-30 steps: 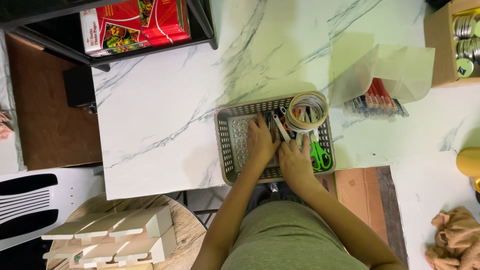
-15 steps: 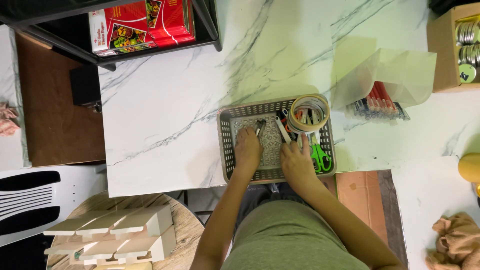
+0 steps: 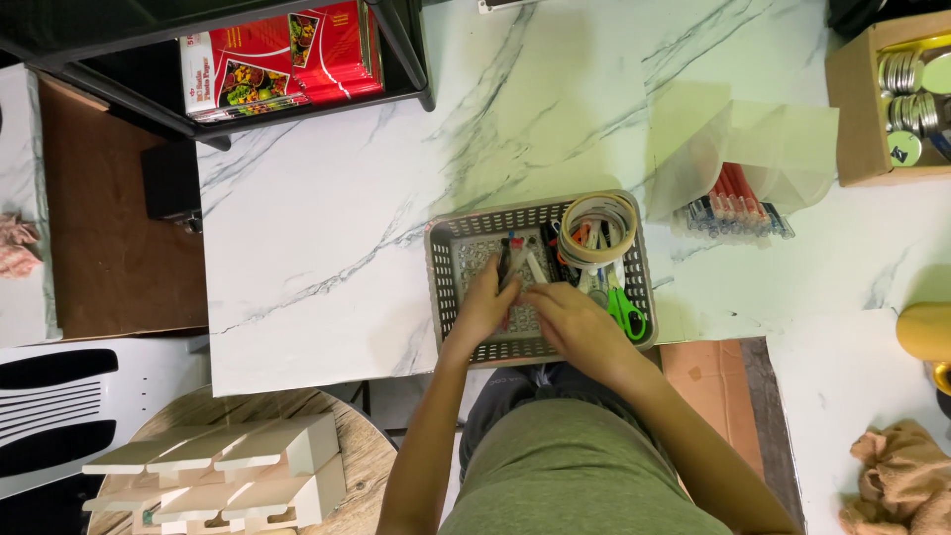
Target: Organizing pens, tape, and scissors into a basket and clear containers on a desk.
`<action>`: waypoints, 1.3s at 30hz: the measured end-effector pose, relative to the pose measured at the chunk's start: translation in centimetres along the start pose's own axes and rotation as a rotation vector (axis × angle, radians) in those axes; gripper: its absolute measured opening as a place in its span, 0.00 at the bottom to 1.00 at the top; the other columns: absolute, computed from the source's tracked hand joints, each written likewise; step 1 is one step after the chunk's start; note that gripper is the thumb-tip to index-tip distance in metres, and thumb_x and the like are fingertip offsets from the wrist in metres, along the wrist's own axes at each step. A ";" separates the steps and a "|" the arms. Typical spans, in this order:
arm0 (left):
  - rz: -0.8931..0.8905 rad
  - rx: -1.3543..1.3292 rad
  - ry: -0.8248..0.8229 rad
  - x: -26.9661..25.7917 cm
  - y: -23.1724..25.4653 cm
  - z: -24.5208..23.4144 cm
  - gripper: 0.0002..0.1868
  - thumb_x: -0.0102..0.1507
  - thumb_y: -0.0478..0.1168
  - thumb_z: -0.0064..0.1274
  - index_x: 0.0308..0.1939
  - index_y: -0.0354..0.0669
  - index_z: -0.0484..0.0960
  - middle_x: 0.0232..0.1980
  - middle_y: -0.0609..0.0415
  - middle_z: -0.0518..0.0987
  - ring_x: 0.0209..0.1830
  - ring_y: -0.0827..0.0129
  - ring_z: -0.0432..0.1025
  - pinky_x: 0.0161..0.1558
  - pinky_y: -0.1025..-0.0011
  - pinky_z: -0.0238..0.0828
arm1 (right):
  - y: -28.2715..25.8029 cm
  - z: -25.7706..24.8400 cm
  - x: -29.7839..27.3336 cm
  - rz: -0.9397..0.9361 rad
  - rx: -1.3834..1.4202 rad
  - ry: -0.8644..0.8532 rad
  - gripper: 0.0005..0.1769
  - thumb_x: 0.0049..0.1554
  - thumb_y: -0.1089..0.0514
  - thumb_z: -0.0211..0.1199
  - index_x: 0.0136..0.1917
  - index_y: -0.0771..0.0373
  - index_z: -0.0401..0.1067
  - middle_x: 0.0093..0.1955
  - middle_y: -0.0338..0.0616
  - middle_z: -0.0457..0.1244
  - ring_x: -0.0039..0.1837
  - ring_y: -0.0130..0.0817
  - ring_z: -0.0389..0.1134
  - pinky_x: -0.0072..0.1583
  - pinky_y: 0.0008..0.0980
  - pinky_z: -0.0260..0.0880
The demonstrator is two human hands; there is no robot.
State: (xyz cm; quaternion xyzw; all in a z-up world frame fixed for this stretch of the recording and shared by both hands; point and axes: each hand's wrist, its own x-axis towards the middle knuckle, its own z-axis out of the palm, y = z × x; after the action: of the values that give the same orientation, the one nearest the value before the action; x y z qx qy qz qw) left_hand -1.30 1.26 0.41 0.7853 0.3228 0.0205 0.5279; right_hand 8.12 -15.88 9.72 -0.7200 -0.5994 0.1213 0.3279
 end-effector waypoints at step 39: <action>-0.043 -1.404 -0.034 -3.7 -0.3 1.7 0.12 0.75 0.42 0.41 0.57 0.38 0.69 0.35 0.57 0.66 0.29 0.72 0.62 0.33 0.72 0.63 | 4.7 -0.1 -1.7 -0.192 0.052 0.163 0.18 0.54 0.68 0.63 0.59 0.65 0.71 0.61 0.52 0.67 0.60 0.46 0.71 0.58 0.36 0.73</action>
State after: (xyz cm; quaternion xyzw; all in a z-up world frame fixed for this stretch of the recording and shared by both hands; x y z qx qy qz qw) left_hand -3.73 -2.02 0.51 0.2524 0.2404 0.2015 0.9154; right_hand 11.43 -17.81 6.50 -0.6581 -0.6337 0.0460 0.4041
